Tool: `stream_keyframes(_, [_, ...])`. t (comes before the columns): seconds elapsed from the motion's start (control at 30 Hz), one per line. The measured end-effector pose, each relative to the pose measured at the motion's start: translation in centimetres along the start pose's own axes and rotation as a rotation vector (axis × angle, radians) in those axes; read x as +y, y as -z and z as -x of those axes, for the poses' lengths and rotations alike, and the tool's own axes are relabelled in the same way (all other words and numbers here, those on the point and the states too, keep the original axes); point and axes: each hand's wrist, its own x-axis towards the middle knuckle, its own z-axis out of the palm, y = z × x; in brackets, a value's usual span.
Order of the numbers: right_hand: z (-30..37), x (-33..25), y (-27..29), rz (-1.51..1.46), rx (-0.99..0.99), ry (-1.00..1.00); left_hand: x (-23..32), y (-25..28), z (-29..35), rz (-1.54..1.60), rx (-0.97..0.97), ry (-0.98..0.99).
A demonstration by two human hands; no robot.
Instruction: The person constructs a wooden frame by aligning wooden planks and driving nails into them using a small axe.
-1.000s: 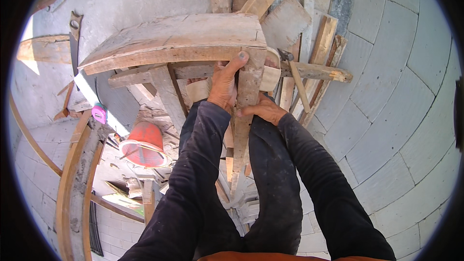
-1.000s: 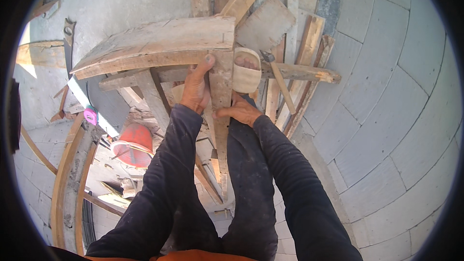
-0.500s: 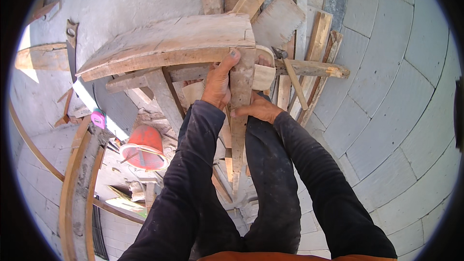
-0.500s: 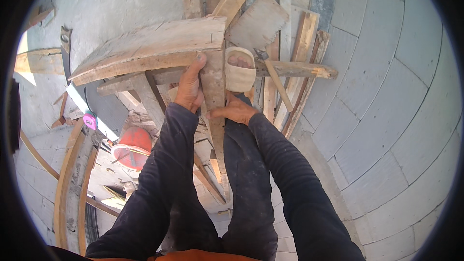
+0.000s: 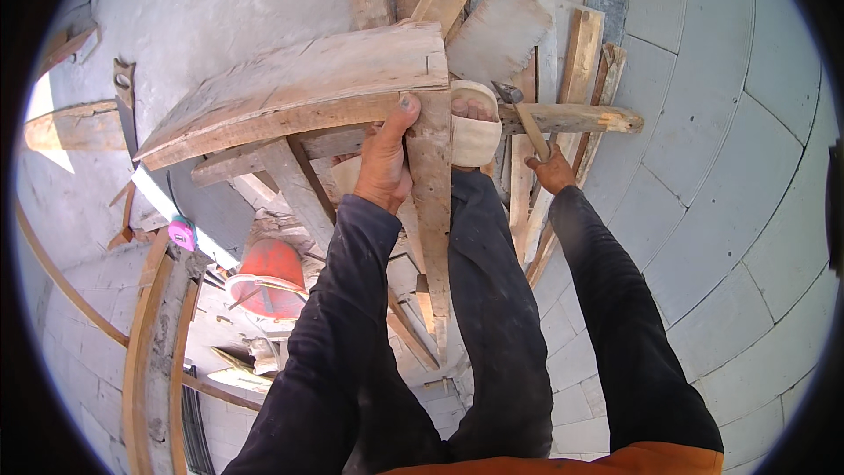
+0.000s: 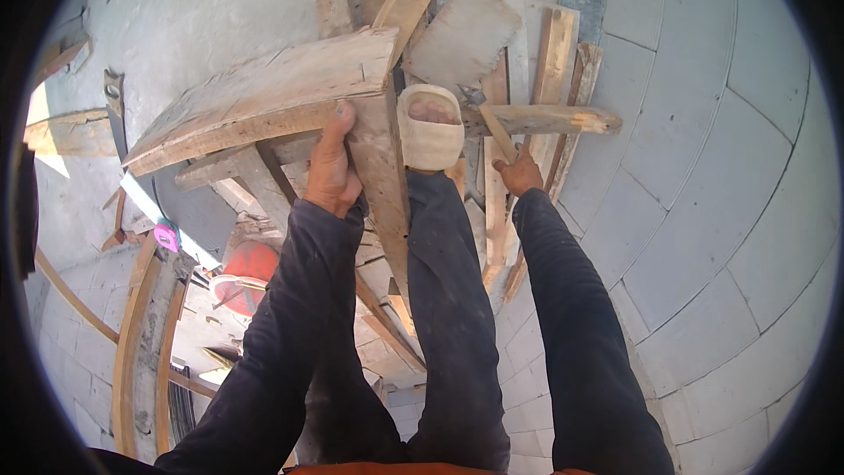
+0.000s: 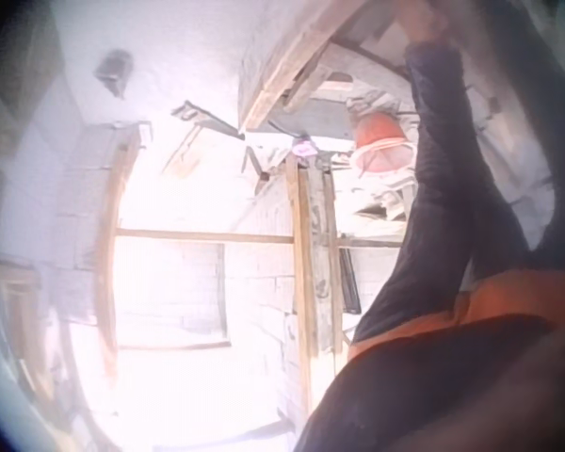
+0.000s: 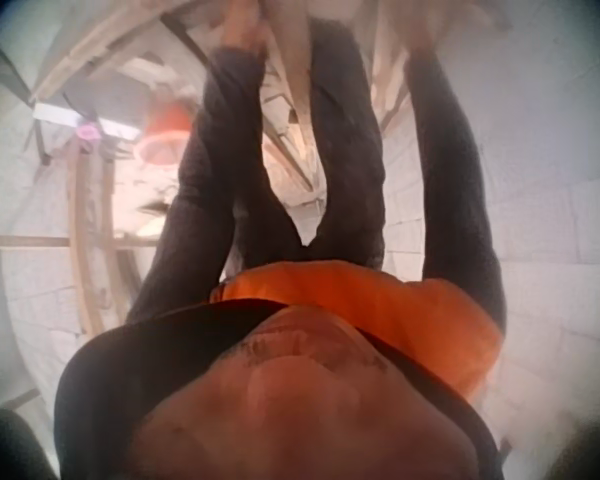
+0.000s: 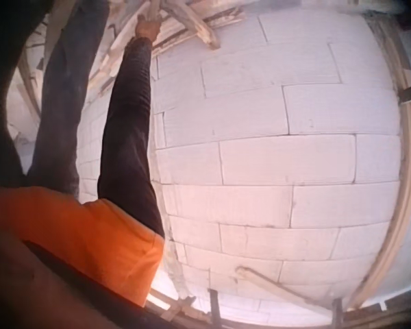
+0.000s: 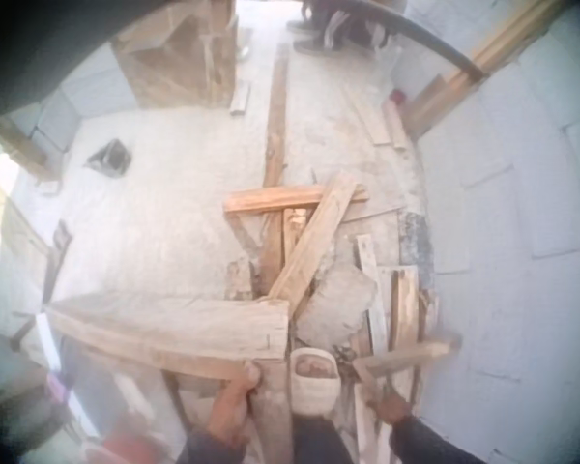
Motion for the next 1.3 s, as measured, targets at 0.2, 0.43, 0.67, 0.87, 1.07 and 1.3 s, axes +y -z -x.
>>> stream_keyframes(0.2, [2.5,-2.1,1.4,-0.265,-0.147,-0.003,-0.4,0.0,-0.1,-0.027,-0.047,0.005])
stream_keyframes(0.43, [15.3,-10.9,7.7,-0.758,-0.087,0.052,-0.2,0.5,-0.1,-0.013,0.006,-0.021])
stream_keyframes(0.67, [23.0,-15.5,13.9,-0.861,-0.417,-0.042,0.2,0.6,0.0,-0.004,-0.042,0.012])
stream_keyframes(0.87, [27.2,-19.7,12.4,-0.965,-0.372,-0.016,0.2,0.5,-0.2,0.008,-0.049,-0.025])
stream_keyframes(1.07, [27.7,-20.2,11.3,-0.910,-0.414,-0.012,0.3,0.7,-0.2,0.001,-0.002,-0.021])
stream_keyframes(1.3, [26.4,-19.5,17.0,-0.527,-0.281,0.144,0.7,0.0,0.2,0.020,-0.056,-0.005])
